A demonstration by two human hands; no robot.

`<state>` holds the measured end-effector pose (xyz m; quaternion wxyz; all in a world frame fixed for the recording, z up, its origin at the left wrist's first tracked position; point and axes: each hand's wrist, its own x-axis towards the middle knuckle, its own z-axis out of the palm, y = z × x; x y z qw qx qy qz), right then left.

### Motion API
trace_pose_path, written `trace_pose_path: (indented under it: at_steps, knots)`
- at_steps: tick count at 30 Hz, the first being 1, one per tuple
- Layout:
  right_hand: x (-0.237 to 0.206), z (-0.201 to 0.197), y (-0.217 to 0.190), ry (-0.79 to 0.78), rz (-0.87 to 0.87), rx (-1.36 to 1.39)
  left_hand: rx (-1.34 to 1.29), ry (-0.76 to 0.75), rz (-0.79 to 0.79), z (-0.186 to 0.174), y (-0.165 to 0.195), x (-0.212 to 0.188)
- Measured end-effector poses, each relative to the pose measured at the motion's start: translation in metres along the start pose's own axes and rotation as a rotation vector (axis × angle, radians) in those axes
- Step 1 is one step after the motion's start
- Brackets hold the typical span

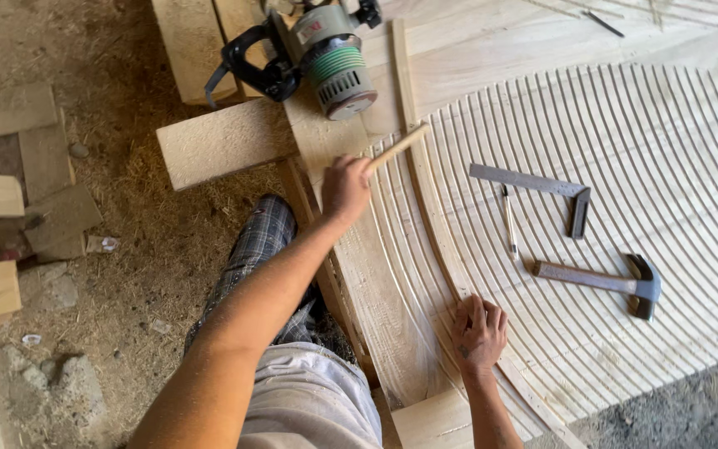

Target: The person uses a square ruler and a pencil to mark lines on a large wooden board. They then use a handheld electric router to carve grooves along the marked lines, creating a patterned surface.

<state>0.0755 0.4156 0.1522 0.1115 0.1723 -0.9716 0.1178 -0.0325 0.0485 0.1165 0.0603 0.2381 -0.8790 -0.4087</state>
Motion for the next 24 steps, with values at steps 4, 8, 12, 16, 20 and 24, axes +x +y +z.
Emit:
trace_pose_path:
  at_steps: [4, 8, 12, 16, 20, 24]
  knots:
    - [0.005, -0.004, 0.001, 0.029, -0.020, 0.001, -0.086, 0.029, 0.151, 0.039, 0.055, -0.003]
    - [0.006, -0.009, -0.001, 0.014, -0.023, 0.000, -0.182, -0.213, -0.026, 0.060, 0.094, -0.008]
    - [0.007, -0.012, 0.003, 0.028, -0.017, 0.001, -0.260, -0.256, -0.133, 0.092, 0.123, -0.017]
    - [0.012, -0.014, 0.010, 0.041, -0.014, 0.002, -0.372, -0.238, -0.119, 0.128, 0.145, -0.025]
    - [0.015, -0.017, 0.019, 0.040, -0.015, 0.016, -0.435, -0.224, -0.178, 0.156, 0.169, -0.029]
    - [0.018, -0.015, 0.028, 0.027, 0.008, 0.021, -0.426, -0.253, -0.091, 0.184, 0.199, -0.027]
